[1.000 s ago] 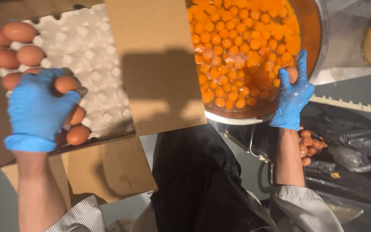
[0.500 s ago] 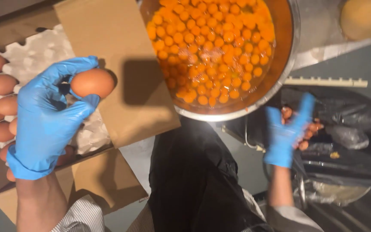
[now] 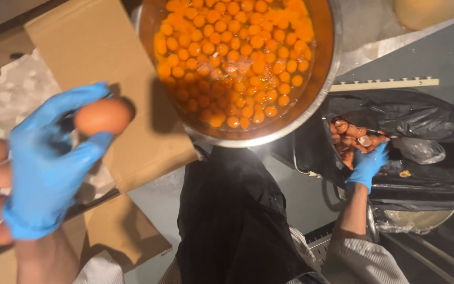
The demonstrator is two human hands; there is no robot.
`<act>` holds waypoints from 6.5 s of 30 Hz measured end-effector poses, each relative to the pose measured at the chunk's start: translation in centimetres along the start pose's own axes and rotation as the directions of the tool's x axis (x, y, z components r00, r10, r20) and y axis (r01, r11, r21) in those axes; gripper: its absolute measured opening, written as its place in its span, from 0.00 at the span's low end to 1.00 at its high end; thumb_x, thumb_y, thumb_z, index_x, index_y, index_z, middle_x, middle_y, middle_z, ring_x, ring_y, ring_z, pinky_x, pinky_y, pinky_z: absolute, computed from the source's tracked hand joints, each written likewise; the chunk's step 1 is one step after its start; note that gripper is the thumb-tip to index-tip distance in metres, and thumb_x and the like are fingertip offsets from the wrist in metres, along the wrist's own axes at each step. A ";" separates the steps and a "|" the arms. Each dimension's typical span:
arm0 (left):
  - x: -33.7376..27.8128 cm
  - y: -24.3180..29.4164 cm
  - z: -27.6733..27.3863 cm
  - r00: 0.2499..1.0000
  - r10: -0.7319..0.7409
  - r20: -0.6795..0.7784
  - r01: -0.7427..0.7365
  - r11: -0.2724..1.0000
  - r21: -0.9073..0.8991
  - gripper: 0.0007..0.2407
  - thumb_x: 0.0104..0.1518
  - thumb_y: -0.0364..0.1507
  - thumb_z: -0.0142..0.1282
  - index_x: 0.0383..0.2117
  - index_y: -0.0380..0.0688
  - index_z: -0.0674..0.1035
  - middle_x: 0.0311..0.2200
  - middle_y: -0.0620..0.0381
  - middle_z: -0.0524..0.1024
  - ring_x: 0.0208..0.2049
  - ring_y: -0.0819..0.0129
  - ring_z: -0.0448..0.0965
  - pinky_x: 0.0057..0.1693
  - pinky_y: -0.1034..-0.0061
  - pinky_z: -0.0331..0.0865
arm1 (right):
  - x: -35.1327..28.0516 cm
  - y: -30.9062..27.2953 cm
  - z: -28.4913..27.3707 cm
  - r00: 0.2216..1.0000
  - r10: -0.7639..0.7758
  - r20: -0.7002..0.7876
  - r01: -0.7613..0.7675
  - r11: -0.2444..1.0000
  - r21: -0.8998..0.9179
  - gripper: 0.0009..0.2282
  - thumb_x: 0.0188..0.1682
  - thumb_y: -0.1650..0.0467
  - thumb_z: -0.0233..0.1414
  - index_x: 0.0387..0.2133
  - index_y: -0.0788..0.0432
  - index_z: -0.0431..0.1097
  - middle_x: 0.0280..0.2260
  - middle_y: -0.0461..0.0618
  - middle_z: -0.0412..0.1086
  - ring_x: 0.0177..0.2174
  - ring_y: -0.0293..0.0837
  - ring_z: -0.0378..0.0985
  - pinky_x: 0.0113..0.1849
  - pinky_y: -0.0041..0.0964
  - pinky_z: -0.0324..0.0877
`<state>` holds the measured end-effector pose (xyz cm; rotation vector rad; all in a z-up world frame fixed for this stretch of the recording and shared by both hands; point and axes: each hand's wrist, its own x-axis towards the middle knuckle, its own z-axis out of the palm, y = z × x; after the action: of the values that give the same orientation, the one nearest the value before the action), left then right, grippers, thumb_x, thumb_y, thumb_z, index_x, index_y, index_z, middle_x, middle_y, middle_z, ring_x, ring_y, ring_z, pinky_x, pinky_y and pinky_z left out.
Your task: Cracking eggs from cartons into a large metal bowl in a kitchen setting.
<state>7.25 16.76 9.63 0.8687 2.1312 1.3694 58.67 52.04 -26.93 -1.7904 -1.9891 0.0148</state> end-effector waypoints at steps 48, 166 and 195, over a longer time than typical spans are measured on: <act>-0.8 -0.6 -0.4 0.991 0.114 0.076 -0.127 0.974 0.186 0.23 0.48 0.25 0.65 0.54 0.42 0.77 0.49 0.53 0.75 0.48 0.64 0.78 0.54 0.73 0.73 | 1.8 -7.4 -4.7 0.986 -0.159 -0.047 0.165 0.905 0.392 0.25 0.58 0.66 0.62 0.62 0.71 0.66 0.52 0.61 0.75 0.48 0.47 0.78 0.52 0.40 0.74; -1.8 -25.9 -19.1 0.974 0.090 -0.210 0.184 0.237 0.954 0.11 0.58 0.32 0.68 0.43 0.44 0.80 0.45 0.41 0.74 0.50 0.42 0.72 0.48 0.55 0.74 | -6.7 -28.6 -6.6 0.844 -0.368 0.391 0.282 0.923 0.262 0.20 0.47 0.61 0.67 0.45 0.63 0.77 0.27 0.64 0.77 0.29 0.55 0.82 0.35 0.42 0.74; 2.4 -0.8 12.0 0.880 0.094 0.466 0.042 0.961 -0.274 0.33 0.55 0.30 0.63 0.68 0.44 0.62 0.48 0.53 0.81 0.43 0.64 0.84 0.49 0.71 0.79 | -4.0 -31.6 -18.1 0.877 -0.417 0.239 -0.028 0.453 0.891 0.39 0.44 0.71 0.68 0.67 0.62 0.49 0.63 0.54 0.60 0.59 0.46 0.66 0.60 0.38 0.64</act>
<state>13.45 25.75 4.05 0.9981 1.5183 1.2660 35.32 38.19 -2.31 -0.8548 -1.8524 1.2546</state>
